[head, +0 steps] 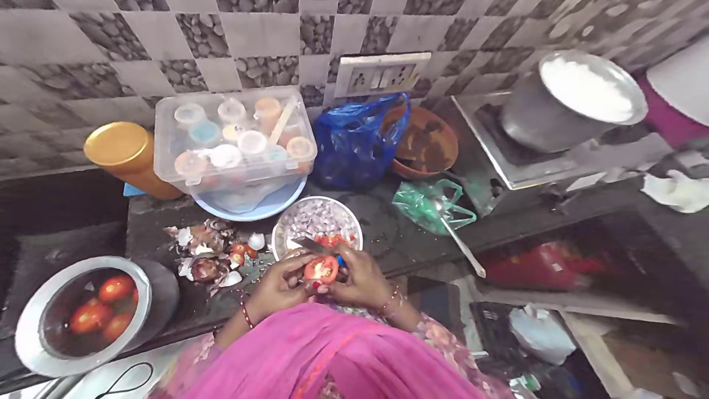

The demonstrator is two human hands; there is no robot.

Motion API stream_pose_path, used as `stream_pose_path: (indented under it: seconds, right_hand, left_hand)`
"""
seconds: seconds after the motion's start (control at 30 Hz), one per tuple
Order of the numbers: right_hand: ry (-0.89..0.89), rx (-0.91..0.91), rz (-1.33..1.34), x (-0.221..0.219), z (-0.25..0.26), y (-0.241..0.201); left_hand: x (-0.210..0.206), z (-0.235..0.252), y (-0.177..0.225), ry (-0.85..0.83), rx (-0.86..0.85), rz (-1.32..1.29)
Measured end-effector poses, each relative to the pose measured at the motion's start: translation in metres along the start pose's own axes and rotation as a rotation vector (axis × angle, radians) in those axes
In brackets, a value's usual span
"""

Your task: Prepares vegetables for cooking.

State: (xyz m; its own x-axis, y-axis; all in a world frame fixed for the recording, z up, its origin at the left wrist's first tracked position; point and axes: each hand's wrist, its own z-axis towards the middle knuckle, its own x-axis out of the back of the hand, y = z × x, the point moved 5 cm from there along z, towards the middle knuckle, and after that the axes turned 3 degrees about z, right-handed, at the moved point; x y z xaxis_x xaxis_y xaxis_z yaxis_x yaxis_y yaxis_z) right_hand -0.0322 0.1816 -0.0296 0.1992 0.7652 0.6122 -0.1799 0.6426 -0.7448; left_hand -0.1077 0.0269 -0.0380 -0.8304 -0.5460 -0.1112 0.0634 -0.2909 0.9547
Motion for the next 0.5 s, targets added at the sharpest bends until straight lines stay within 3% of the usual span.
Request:
stream_pose_path:
  seconds: [0.17, 0.33, 0.5]
  right_hand:
    - [0.074, -0.147, -0.053, -0.004, -0.005, 0.004]
    - [-0.010, -0.037, 0.041, -0.013, -0.003, 0.000]
    - [-0.005, -0.041, 0.158, -0.022, 0.001, 0.000]
  left_hand:
    - [-0.005, -0.002, -0.002, 0.152, -0.049, -0.032]
    - [-0.005, 0.000, -0.003, 0.122, 0.068, 0.014]
    - [-0.004, 0.000, -0.009, 0.144, 0.042, -0.070]
